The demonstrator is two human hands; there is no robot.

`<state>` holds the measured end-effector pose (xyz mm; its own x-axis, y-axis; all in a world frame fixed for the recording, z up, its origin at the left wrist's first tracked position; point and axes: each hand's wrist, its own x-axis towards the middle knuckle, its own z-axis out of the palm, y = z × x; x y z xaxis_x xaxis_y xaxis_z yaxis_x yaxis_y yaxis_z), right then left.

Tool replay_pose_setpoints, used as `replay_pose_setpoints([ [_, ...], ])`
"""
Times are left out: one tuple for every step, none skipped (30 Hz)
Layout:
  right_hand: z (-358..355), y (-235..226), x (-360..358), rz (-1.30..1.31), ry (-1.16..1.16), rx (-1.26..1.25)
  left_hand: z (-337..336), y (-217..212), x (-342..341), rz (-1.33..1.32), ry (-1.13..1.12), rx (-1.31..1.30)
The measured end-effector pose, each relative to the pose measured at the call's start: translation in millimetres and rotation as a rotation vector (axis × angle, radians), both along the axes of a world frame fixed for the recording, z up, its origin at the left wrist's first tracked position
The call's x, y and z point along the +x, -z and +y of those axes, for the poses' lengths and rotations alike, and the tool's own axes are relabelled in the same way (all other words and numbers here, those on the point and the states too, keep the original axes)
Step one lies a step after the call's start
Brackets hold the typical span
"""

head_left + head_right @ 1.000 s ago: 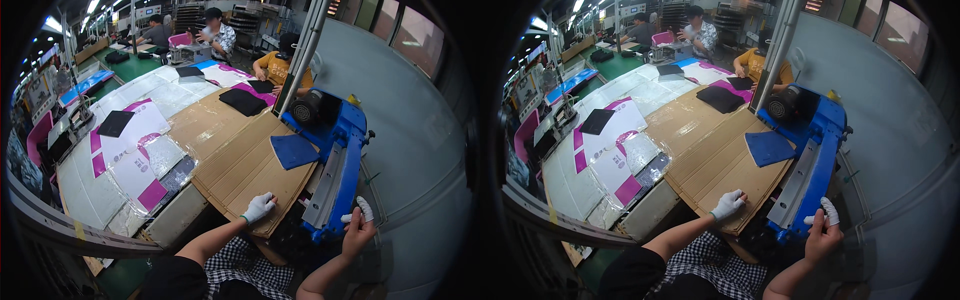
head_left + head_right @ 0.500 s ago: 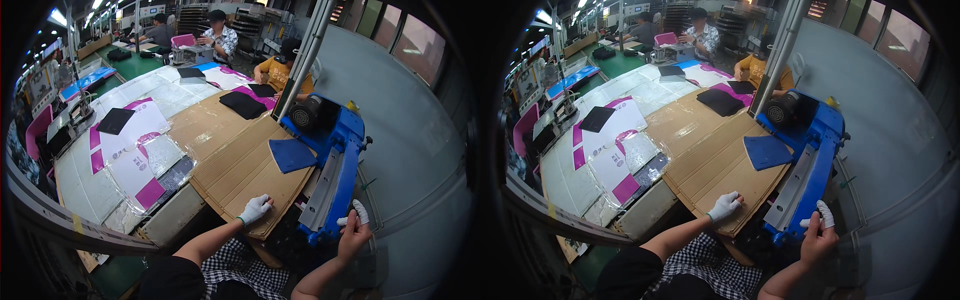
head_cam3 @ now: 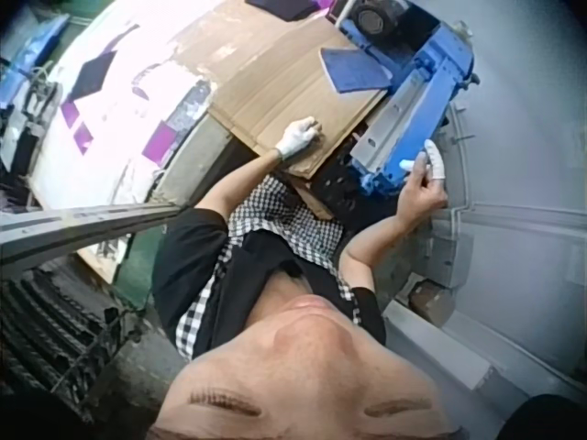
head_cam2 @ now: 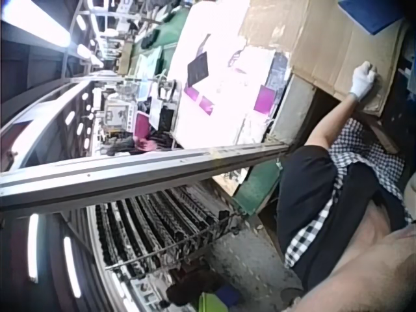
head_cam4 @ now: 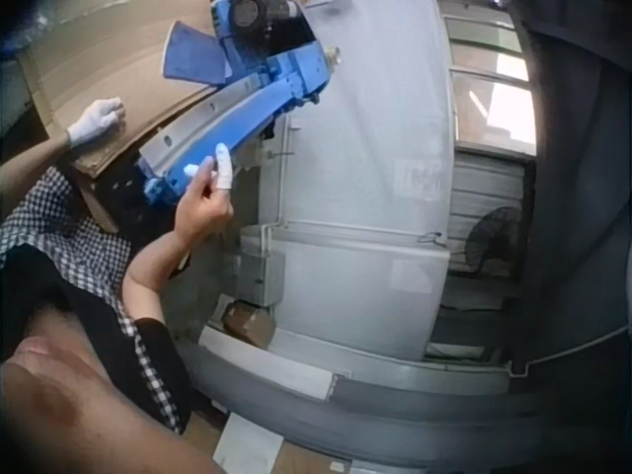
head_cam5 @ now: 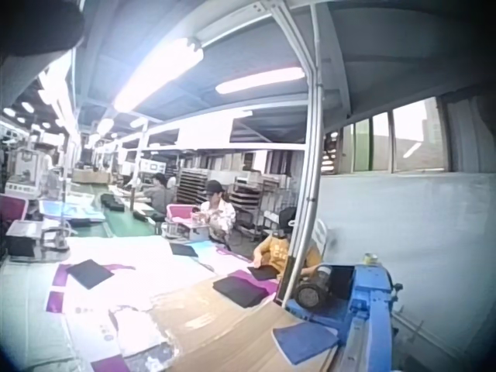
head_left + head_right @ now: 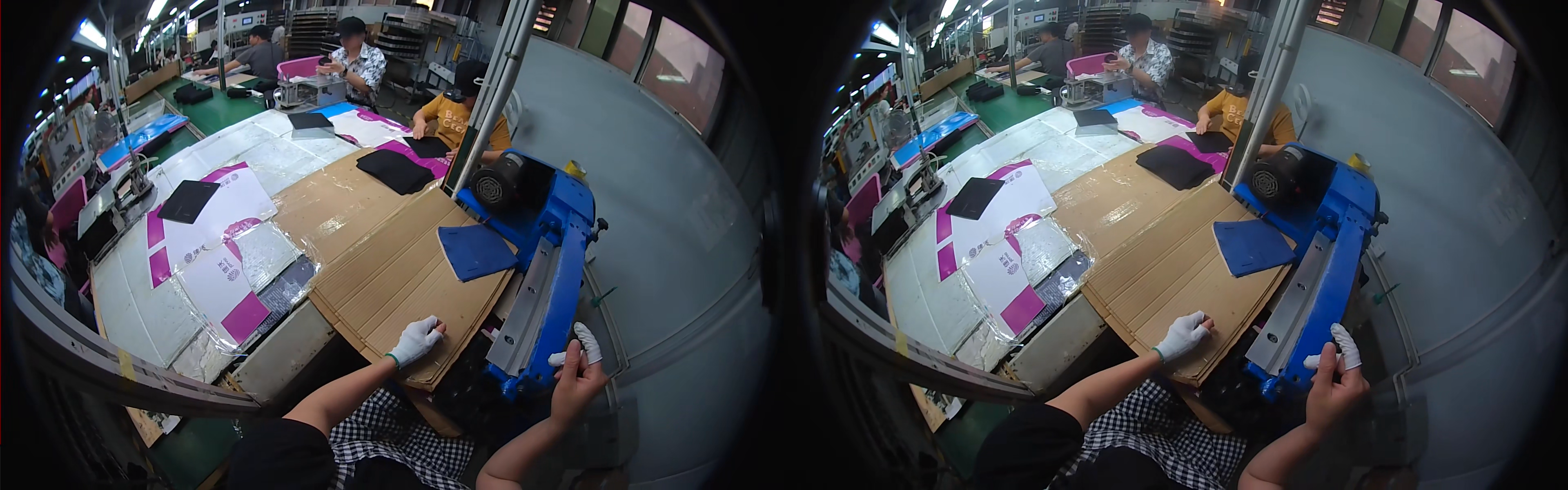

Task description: The person repeatedly feeds rectangular panels through a blue machine by hand and places them onto the table.

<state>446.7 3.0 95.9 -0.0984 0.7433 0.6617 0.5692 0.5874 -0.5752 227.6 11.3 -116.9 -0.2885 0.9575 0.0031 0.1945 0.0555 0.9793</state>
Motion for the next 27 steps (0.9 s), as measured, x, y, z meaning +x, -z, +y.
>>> replay_pose_setpoints([
  [0.2,0.2,0.4,-0.008,0.002,0.003,0.3,0.7,0.2,-0.006,-0.004,0.003],
  [0.4,0.3,0.6,-0.007,0.002,0.002,0.5,1.2,0.3,-0.005,-0.004,0.002],
  [0.4,0.4,0.5,-0.005,-0.004,0.008,0.7,1.8,0.4,0.0,-0.006,0.004],
  [0.5,0.4,0.3,-0.002,-0.011,0.014,1.0,2.4,0.4,0.006,-0.009,0.006],
  [0.6,0.4,0.0,0.0,-0.018,0.02,1.2,3.1,0.3,0.011,-0.011,0.008],
  [0.6,0.4,-0.2,0.003,-0.025,0.026,1.4,3.8,0.3,0.017,-0.014,0.009],
  [0.4,0.1,-0.4,0.004,-0.024,0.024,1.9,4.7,0.2,0.018,-0.013,0.008],
  [0.0,-0.4,-0.7,0.004,-0.023,0.025,2.5,5.8,0.1,0.006,-0.01,0.007],
  [-0.6,-1.0,-1.0,0.003,-0.022,0.026,2.9,6.4,0.0,-0.006,-0.008,0.006],
  [-1.1,-1.5,-1.1,0.002,-0.021,0.027,3.3,7.0,-0.1,-0.017,-0.005,0.006],
  [-1.1,-1.6,-1.1,0.001,-0.02,0.028,3.5,7.7,0.0,-0.029,-0.002,0.005],
  [-0.9,-1.4,-0.8,0.003,-0.019,0.027,3.2,8.0,0.2,-0.027,-0.001,0.004],
  [-0.5,-1.0,-0.6,0.004,-0.021,0.028,2.8,7.0,0.6,-0.031,-0.003,0.007],
  [0.0,-0.5,-0.3,0.005,-0.023,0.029,2.3,5.9,0.9,-0.035,-0.005,0.01],
  [0.4,0.0,0.0,0.006,-0.024,0.031,2.0,5.0,1.2,-0.039,-0.007,0.013],
  [0.8,0.3,0.2,0.007,-0.025,0.032,2.0,4.6,1.3,-0.043,-0.008,0.016],
  [0.9,0.5,0.5,0.008,-0.024,0.03,1.7,4.7,1.3,-0.042,-0.007,0.014],
  [1.1,0.7,0.7,0.007,-0.026,0.029,1.5,4.9,1.3,-0.043,-0.009,0.016],
  [1.2,0.9,0.9,0.005,-0.027,0.028,1.5,5.1,1.2,-0.045,-0.011,0.019],
  [1.4,1.0,1.1,0.004,-0.028,0.027,1.4,5.5,1.1,-0.047,-0.012,0.021],
  [1.6,1.2,1.1,0.002,-0.029,0.026,1.3,6.0,1.1,-0.049,-0.014,0.022],
  [1.7,1.3,1.0,0.004,-0.027,0.024,1.5,6.4,1.1,-0.047,-0.012,0.02],
  [1.8,1.2,0.9,0.007,-0.029,0.025,1.9,6.9,1.4,-0.051,-0.013,0.017],
  [1.8,1.1,0.8,0.01,-0.03,0.027,2.3,7.4,1.7,-0.054,-0.013,0.014],
  [1.9,1.0,0.6,0.013,-0.031,0.029,2.6,7.9,1.9,-0.057,-0.014,0.01],
  [2.0,1.0,0.5,0.016,-0.032,0.03,2.5,8.4,1.7,-0.06,-0.015,0.007],
  [1.9,1.1,0.9,0.019,-0.027,0.028,2.8,8.7,1.8,-0.057,-0.01,0.004],
])
